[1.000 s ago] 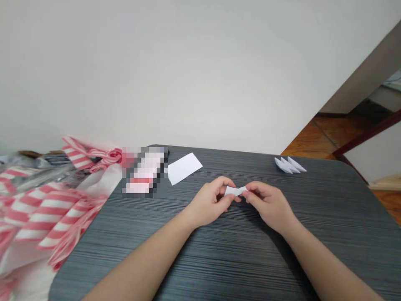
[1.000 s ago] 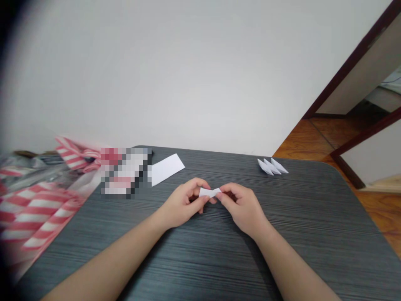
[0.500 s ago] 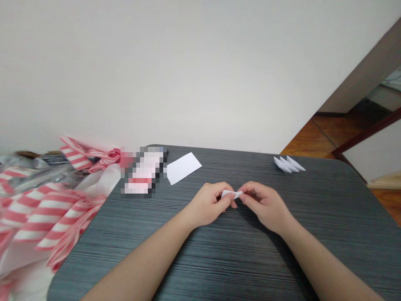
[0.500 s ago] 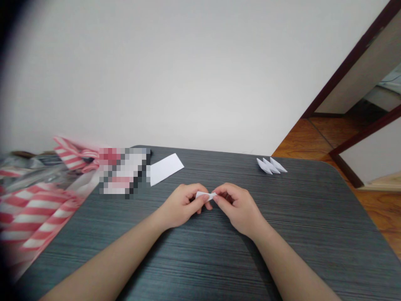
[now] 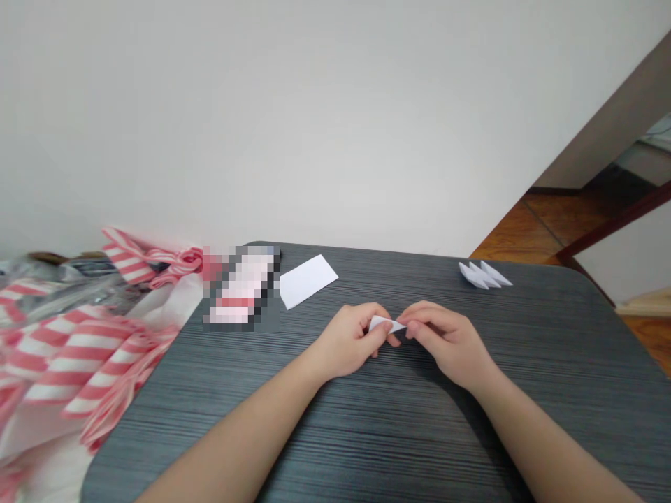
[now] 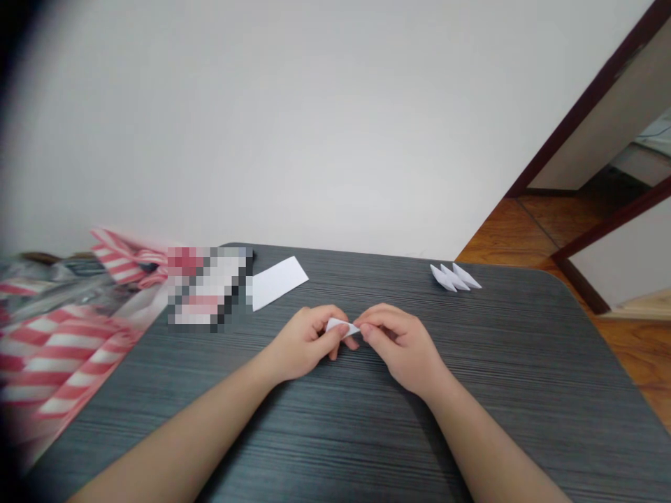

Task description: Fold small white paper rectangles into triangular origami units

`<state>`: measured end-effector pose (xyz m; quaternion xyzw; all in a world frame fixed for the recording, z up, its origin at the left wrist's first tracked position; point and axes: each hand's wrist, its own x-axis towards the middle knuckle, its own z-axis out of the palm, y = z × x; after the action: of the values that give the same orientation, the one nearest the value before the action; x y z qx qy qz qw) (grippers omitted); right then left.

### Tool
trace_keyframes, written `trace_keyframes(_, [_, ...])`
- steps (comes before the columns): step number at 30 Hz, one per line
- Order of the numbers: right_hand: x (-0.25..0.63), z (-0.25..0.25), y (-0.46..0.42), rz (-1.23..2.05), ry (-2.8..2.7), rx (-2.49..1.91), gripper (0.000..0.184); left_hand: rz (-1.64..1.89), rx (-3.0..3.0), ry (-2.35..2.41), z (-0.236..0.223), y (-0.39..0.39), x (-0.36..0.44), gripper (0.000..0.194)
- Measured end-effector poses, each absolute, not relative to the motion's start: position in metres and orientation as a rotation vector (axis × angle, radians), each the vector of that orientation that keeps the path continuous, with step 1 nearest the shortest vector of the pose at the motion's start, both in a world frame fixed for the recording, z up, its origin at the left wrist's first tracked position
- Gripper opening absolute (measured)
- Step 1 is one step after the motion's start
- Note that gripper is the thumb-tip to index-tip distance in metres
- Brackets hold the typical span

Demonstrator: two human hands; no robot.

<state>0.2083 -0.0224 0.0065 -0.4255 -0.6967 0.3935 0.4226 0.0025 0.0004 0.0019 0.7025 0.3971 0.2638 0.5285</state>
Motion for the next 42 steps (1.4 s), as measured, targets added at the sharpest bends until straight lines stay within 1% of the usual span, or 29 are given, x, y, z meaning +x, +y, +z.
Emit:
trace_keyframes(2, [0.2082,0.0064,-0.0217,1.078,-1.697,-1.121,0.02,0.606,1.745,0.957,0.0043,0.0004,0.0021,0.022])
trace_keyframes(5, [0.2079,0.0054,-0.0205,1.181,-1.672,-1.209,0.017,0.584,1.829,0.971,0.0083,0.0008,0.0015,0.023])
trace_keyframes(10, [0.2066,0.0028,-0.0206,1.218,-1.658,-1.263,0.012,0.588,1.859,0.973,0.0114,0.0016,0.0013,0.023])
trace_keyframes(13, [0.2059,0.0031,-0.0208,1.224,-1.674,-1.306,0.014,0.597,1.843,0.974,0.0107,0.0014,0.0014,0.024])
trace_keyframes(16, [0.2057,0.0052,-0.0203,1.18,-1.76,-1.371,0.019,0.602,1.83,0.973,0.0097,0.0014,0.0016,0.025])
trace_keyframes(20, [0.2058,0.0079,-0.02,1.039,-1.91,-1.357,0.023,0.594,1.833,0.977,0.0095,0.0015,0.0019,0.025])
trace_keyframes(34, [0.2033,0.0055,-0.0216,0.859,-2.062,-1.205,0.019,0.599,1.842,0.971,0.0092,0.0018,0.0012,0.021])
trace_keyframes(39, [0.2022,0.0081,-0.0219,0.886,-2.056,-1.217,0.021,0.602,1.807,0.961,0.0078,0.0023,0.0016,0.019])
trace_keyframes(42, [0.2028,0.009,-0.0226,0.964,-2.001,-1.23,0.026,0.603,1.769,0.955,0.0066,0.0022,0.0018,0.02])
